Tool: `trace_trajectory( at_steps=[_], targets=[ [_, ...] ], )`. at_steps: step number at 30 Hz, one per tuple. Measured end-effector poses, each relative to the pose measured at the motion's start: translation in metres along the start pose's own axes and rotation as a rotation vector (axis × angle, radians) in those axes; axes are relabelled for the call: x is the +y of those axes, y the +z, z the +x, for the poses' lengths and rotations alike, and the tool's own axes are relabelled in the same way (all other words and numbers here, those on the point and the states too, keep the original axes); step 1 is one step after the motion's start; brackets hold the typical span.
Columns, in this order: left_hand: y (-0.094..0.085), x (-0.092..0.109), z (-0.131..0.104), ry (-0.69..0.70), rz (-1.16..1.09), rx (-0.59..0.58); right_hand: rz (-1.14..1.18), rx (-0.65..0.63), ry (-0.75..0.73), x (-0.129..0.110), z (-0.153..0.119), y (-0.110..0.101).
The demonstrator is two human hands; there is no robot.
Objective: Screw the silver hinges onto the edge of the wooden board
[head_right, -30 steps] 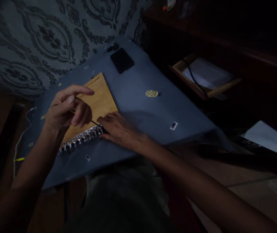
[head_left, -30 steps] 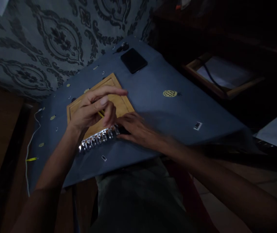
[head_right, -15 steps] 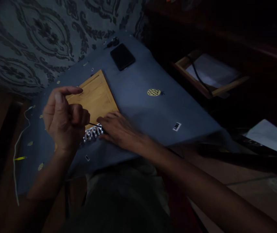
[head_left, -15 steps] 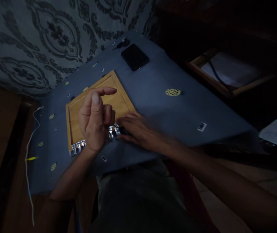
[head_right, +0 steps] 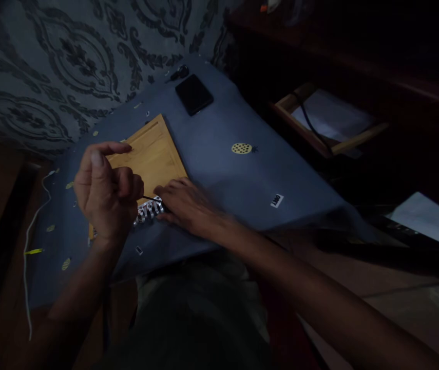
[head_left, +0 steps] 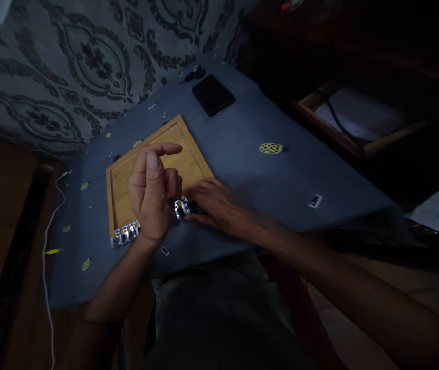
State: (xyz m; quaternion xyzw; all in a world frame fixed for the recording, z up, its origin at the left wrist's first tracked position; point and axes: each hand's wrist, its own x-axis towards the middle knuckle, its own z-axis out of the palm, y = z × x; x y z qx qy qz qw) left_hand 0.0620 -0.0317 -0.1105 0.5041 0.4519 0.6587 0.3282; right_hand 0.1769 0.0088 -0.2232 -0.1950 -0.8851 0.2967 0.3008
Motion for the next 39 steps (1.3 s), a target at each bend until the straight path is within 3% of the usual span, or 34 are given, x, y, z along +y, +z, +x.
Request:
trace_trajectory(
  at_steps=[6, 11, 16, 22, 29, 39],
  targets=[
    [-0.009, 0.002, 0.006, -0.014, -0.027, -0.034, -0.014, 0.025, -0.009, 0.000, -0.002, 0.001],
    [-0.020, 0.001, 0.007, -0.047, -0.041, 0.035, 0.011, 0.004, 0.010, -0.006, -0.002, -0.006],
    [-0.016, 0.010, 0.013, -0.012, -0.039, -0.044, 0.018, 0.003, 0.017, -0.004, -0.001, -0.005],
    [-0.009, 0.030, 0.013, 0.023, 0.027, -0.024, 0.009, 0.026, 0.015, -0.001, -0.002, -0.001],
    [-0.016, 0.016, 0.008, -0.023, 0.038, -0.046, 0.015, 0.018, 0.006, -0.002, -0.003, -0.001],
    [-0.014, 0.010, 0.007, -0.015, -0.024, -0.079, 0.006, 0.027, 0.003, 0.000, -0.002, 0.001]
  ],
)
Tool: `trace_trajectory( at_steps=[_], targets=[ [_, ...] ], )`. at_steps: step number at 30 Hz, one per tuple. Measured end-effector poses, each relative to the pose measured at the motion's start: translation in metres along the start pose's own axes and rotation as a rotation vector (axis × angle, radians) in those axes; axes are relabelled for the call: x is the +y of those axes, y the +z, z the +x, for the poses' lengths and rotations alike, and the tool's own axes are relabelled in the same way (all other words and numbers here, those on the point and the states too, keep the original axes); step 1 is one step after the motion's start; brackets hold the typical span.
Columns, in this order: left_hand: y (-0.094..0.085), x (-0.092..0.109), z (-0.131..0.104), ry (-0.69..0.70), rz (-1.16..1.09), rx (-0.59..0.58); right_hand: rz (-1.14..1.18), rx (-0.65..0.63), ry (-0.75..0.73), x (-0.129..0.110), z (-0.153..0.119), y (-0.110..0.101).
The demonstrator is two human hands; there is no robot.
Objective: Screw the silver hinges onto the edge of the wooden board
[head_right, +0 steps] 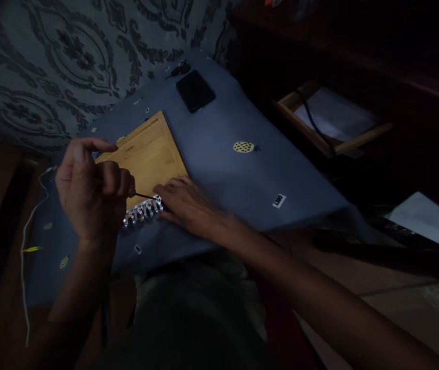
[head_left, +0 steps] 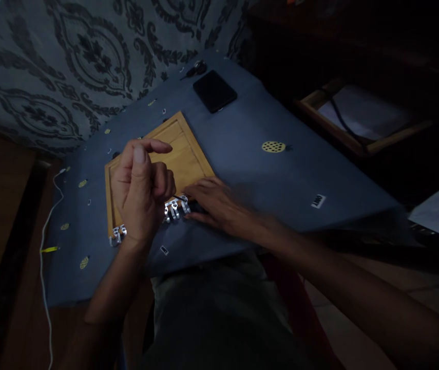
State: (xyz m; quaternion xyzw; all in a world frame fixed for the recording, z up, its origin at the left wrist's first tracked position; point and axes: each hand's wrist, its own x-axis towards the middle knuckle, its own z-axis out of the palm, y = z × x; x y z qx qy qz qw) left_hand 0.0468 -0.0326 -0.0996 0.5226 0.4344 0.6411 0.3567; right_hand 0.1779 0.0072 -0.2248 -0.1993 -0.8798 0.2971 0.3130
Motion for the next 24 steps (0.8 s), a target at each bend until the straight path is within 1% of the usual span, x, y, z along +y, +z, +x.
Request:
trace_trajectory(
  at_steps=[3, 6, 13, 15, 20, 24],
  targets=[
    [-0.0039, -0.0058, 0.0005, 0.022, -0.028, -0.034, -0.013, 0.001, -0.010, 0.0002, 0.0005, -0.0001],
    [-0.0052, -0.0095, 0.0007, 0.020, -0.049, -0.042, -0.012, 0.001, -0.017, 0.0009, 0.0002, -0.0002],
    [-0.0070, -0.0112, 0.0028, 0.035, 0.006, -0.076, 0.009, 0.004, -0.013, 0.0009, 0.0001, -0.0009],
    [-0.0082, -0.0104, 0.0042, 0.027, 0.015, -0.104, 0.012, -0.010, -0.007, 0.0005, 0.0005, -0.0012],
    [-0.0098, -0.0086, 0.0075, -0.014, -0.041, -0.197, 0.015, -0.023, 0.012, 0.0000, 0.0013, -0.0018],
    [-0.0100, -0.0091, 0.0088, -0.007, -0.015, -0.243, 0.021, -0.032, 0.022, -0.0008, 0.0023, -0.0024]
  ],
)
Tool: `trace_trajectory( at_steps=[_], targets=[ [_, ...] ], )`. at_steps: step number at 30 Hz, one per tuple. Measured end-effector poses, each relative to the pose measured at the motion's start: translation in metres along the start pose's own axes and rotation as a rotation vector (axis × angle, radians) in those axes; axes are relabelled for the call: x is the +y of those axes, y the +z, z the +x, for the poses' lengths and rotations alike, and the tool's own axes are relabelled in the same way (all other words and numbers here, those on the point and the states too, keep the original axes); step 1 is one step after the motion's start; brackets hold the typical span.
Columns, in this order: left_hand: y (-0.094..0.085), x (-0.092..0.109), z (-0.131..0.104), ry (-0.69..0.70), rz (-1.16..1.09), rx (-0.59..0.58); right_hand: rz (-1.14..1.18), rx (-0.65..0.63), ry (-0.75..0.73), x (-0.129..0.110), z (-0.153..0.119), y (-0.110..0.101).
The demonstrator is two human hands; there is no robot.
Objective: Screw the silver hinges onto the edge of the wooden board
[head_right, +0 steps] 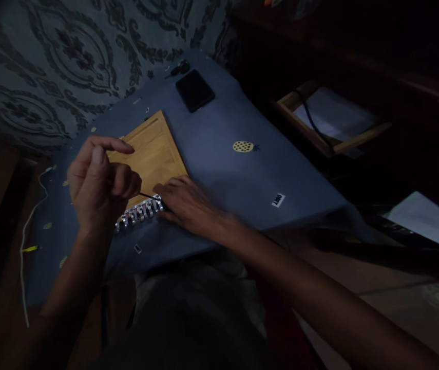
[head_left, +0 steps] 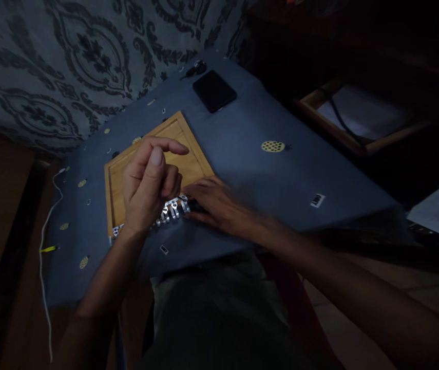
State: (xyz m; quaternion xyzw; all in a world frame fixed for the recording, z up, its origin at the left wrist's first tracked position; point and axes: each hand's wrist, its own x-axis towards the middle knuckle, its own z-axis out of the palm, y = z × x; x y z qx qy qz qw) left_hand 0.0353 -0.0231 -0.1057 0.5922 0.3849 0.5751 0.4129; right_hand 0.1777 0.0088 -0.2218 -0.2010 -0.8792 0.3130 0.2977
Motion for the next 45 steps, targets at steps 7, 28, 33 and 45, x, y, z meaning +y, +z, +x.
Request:
trace_trajectory(
  at_steps=[7, 28, 33, 45],
  targets=[
    [0.003, -0.004, 0.002, 0.049, 0.053, 0.116, -0.005, 0.021, -0.032, 0.000, -0.001, 0.001],
    [-0.001, 0.000, -0.008, 0.042, 0.044, 0.210, -0.018, 0.024, -0.021, -0.001, -0.004, -0.001],
    [0.000, 0.001, -0.008, 0.050, 0.017, 0.200, -0.007, 0.010, -0.005, -0.003, -0.003, -0.002],
    [0.003, 0.001, -0.008, 0.018, 0.036, 0.146, -0.016, 0.013, -0.018, -0.001, -0.002, -0.001]
  ],
)
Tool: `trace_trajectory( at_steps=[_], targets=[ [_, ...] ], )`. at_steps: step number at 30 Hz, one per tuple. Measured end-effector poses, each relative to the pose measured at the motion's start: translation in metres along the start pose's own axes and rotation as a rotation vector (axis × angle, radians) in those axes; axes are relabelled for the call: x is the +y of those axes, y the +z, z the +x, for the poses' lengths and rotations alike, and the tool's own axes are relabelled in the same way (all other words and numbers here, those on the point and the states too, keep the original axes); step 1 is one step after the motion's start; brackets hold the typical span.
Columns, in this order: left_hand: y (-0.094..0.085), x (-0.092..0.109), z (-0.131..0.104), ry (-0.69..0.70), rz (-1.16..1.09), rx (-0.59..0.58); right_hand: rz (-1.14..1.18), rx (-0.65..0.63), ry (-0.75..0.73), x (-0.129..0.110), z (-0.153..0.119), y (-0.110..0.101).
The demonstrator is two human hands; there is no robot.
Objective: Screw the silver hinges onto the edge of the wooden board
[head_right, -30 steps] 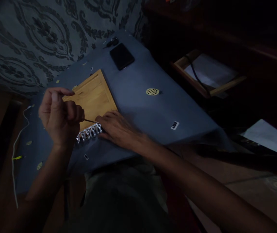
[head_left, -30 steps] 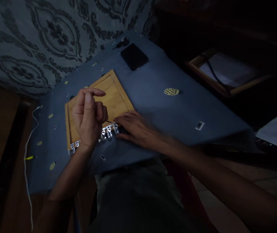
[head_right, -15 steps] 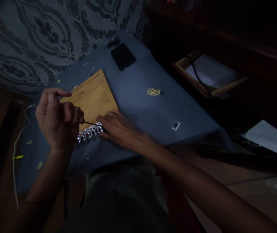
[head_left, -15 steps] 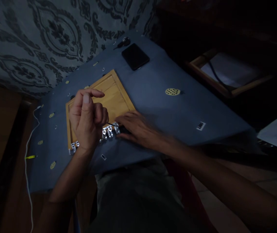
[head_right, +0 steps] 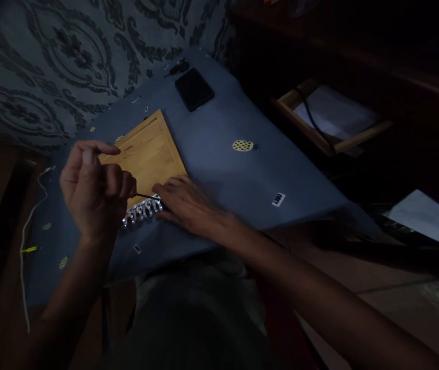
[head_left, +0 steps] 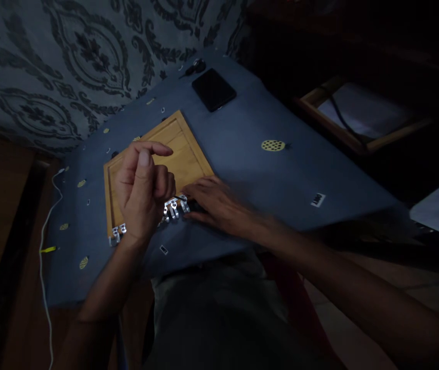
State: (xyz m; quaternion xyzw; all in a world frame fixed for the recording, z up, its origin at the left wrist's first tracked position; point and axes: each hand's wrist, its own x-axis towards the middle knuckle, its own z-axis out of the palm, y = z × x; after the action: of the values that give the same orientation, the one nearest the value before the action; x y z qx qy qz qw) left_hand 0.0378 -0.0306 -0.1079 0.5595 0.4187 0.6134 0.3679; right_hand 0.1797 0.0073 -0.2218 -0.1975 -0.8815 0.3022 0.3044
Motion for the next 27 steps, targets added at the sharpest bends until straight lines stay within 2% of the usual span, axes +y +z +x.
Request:
trace_trajectory(
  at_steps=[9, 15, 20, 23, 27],
  targets=[
    [0.001, -0.002, 0.007, -0.026, 0.019, -0.051, 0.017, -0.021, 0.011, -0.001, 0.002, -0.001],
    [0.013, -0.004, -0.001, 0.035, 0.052, 0.073, 0.001, -0.011, 0.012, 0.000, 0.002, 0.001],
    [0.023, -0.008, -0.006, 0.088, 0.020, 0.126, -0.026, -0.012, 0.018, -0.001, 0.004, 0.001],
    [0.023, -0.011, -0.005, 0.143, 0.089, 0.169, -0.043, -0.012, 0.014, -0.002, 0.004, 0.001],
    [0.024, -0.012, -0.004, 0.122, 0.187, 0.220, -0.044, -0.005, 0.006, 0.000, 0.003, 0.002]
  ],
)
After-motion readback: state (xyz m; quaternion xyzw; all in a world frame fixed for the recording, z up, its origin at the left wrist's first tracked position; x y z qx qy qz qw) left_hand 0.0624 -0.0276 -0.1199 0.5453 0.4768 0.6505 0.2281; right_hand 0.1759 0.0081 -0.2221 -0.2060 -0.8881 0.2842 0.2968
